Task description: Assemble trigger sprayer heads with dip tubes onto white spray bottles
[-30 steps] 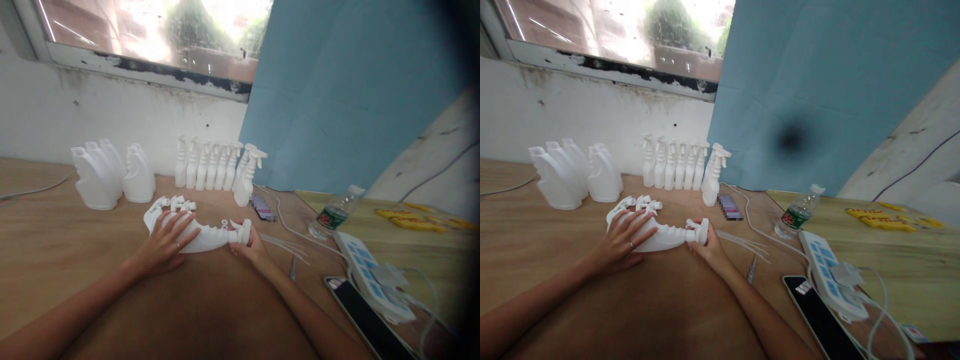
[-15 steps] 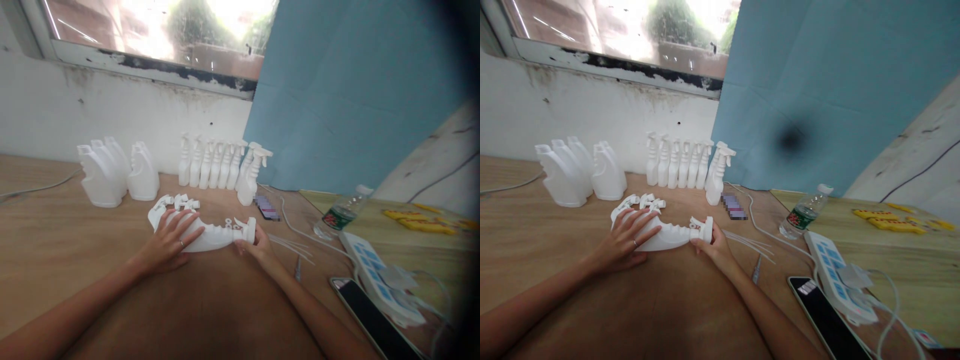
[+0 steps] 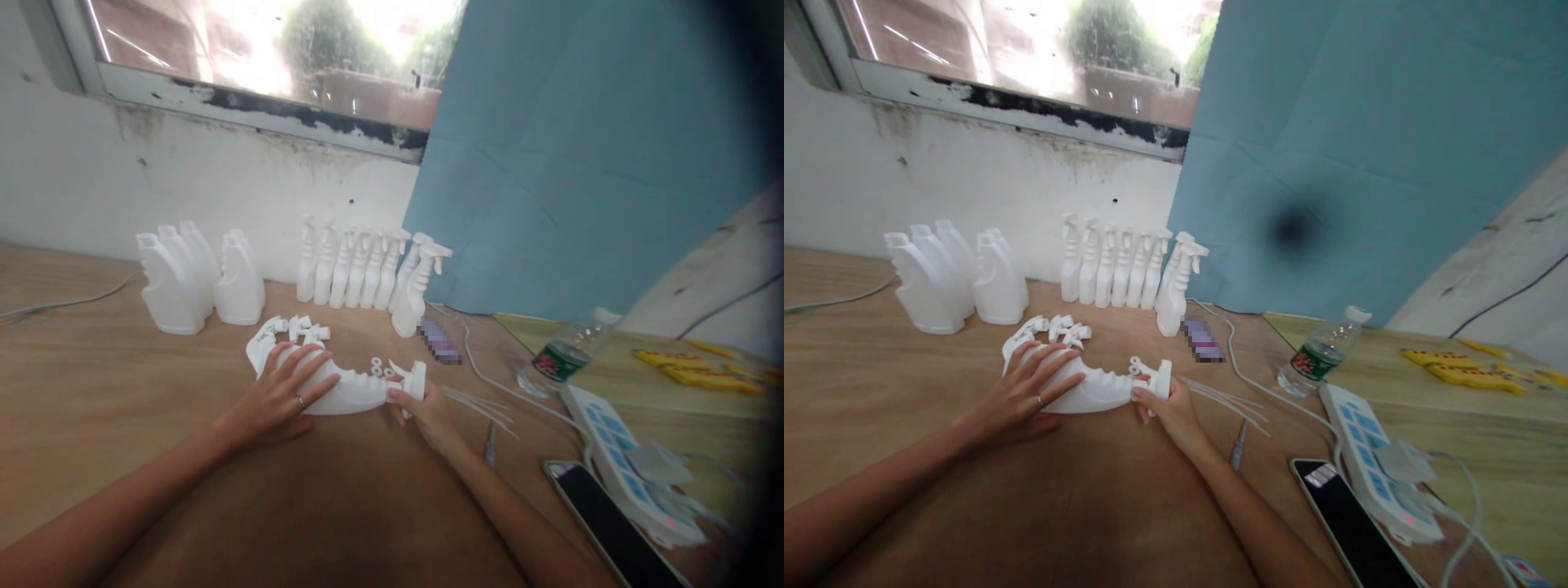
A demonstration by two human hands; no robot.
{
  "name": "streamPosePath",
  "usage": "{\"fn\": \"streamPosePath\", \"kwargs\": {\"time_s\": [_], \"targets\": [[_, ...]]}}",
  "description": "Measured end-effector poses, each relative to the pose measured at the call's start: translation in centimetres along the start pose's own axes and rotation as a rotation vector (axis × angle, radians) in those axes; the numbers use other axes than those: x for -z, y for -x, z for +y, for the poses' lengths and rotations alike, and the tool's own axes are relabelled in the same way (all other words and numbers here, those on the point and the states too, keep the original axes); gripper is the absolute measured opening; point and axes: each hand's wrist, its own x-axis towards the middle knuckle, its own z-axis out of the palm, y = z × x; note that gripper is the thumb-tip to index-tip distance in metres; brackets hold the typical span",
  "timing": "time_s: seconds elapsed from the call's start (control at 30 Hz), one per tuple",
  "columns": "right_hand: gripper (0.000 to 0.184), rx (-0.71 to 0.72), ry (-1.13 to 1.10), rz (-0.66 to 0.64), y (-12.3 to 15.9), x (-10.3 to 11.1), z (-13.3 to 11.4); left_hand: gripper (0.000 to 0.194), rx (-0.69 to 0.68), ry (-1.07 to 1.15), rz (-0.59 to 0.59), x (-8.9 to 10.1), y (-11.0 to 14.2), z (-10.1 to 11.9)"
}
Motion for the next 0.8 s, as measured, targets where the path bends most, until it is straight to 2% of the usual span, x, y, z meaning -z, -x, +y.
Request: {"fn": "streamPosePath", "kwargs": {"time_s": [0.17,0.27,0.37,0.47,0.53,0.6,0.67,0.8], "targets": [[0.035,-0.056,-0.076,0.006,0.0,-0.4,0.6,0.068,0.022,0.014,-0.007,-0.7,0.2,0.0],[0.035,-0.068,-0.142,0.03,-0.1,-0.7,0.3,0.065,0.087,-0.002,-0.046,-0.3,-0.4,0.6],[0.036,-0.065,-0.214,0.034,0.0,-1.2,-0.1,0.066,0.113,0.011,-0.088,1.0,-2.2,2.0],[0.038,-0.072,-0.252,0.008,0.4,-1.7,0.0,0.083,0.125,0.052,-0.128,2.2,-4.8,3.9],[0.038,-0.087,-0.22,-0.023,0.8,-2.1,0.3,0.096,0.16,0.102,-0.172,2.4,-6.5,4.9],[0.039,-0.102,-0.17,-0.059,1.1,-2.3,0.6,0.099,0.184,0.16,-0.225,2.1,-7.7,5.7],[0.039,-0.112,-0.134,-0.082,1.3,-2.4,1.0,0.086,0.188,0.191,-0.275,1.6,-8.4,6.0],[0.039,-0.101,-0.117,-0.092,1.3,-2.3,1.1,0.039,0.166,0.146,-0.308,0.7,-8.3,5.8]]}}
